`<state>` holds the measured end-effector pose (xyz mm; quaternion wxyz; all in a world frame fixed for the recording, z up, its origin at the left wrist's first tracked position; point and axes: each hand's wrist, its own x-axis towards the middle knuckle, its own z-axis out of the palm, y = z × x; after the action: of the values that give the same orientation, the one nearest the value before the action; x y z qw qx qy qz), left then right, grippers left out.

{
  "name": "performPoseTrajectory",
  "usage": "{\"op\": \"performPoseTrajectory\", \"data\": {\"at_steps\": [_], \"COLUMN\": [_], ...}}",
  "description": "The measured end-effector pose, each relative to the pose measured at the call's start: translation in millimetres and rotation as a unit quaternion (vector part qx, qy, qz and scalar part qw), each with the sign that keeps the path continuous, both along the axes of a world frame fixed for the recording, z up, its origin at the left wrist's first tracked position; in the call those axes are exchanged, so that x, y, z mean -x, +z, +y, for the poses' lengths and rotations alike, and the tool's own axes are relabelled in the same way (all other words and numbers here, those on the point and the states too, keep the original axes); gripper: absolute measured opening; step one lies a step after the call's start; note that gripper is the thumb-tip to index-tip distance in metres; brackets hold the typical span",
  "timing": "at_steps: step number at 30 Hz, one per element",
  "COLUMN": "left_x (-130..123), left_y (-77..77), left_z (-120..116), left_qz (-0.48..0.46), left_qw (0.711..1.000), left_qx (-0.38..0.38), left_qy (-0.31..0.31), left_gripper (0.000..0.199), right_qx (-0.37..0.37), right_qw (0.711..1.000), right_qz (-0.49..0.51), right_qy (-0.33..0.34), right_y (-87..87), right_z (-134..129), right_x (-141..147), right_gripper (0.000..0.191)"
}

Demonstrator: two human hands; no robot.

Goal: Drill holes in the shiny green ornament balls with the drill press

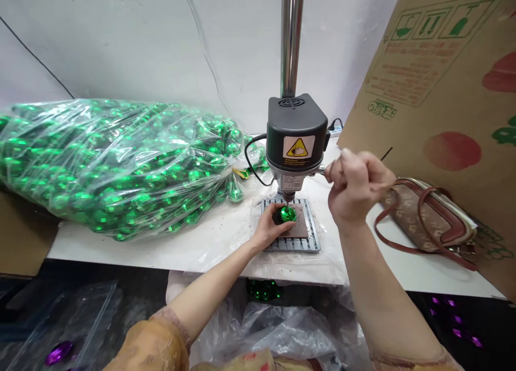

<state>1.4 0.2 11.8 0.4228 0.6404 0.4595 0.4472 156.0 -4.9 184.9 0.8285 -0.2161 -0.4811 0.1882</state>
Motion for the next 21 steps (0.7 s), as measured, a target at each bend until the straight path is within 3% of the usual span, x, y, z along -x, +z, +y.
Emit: {"op": "performPoseTrajectory", "data": {"at_steps": [3,6,7,9,10,12,14,15,18,21], "left_x": [-2.5,3.1,7.5,19.6,26.6,41.1,53.7,58.7,67.6,70.0], "left_y": [11.5,19.1,18.7,13.1,8.5,-1.9,-10.6,-13.7,-18.4,-14.8], "left_z": [-9.5,-36.9,-50.2,-80.4,-95.8,-123.2,-142.1,-147.7,-148.4,-123.0], "left_qz": [0.043,0.093,0.119,0.192,0.239,0.346,0.423,0.442,0.425,0.355], "left_qw": [0.997,0.984,0.978,0.958,0.934,0.857,0.791,0.779,0.784,0.806], "left_qx": [-0.02,-0.091,-0.124,-0.21,-0.263,-0.366,-0.417,-0.419,-0.411,-0.423], "left_qy": [0.062,0.125,0.115,0.03,-0.03,-0.112,-0.145,-0.152,-0.186,-0.213], "left_gripper": [0.047,0.042,0.042,0.043,0.044,0.048,0.055,0.057,0.052,0.031], "right_qx": [0.092,0.106,0.102,0.093,0.089,0.082,0.073,0.069,0.058,0.057], "right_qw": [0.996,0.994,0.994,0.995,0.995,0.996,0.997,0.997,0.998,0.998], "right_qz": [0.001,-0.007,-0.012,-0.018,-0.019,-0.016,-0.012,-0.012,-0.008,-0.001], "right_qy": [0.017,0.024,0.024,0.026,0.028,0.032,0.033,0.032,0.029,0.031], "right_y": [27.5,36.2,35.7,33.1,31.8,30.1,29.9,30.1,30.7,30.8], "right_z": [4.9,9.3,10.3,11.5,11.8,12.1,12.1,12.1,11.5,10.6], "right_x": [-0.6,-2.7,-3.6,-4.9,-5.3,-5.4,-5.0,-4.6,-3.9,-3.8], "right_gripper": [0.048,0.047,0.048,0.048,0.048,0.046,0.045,0.044,0.042,0.04]}}
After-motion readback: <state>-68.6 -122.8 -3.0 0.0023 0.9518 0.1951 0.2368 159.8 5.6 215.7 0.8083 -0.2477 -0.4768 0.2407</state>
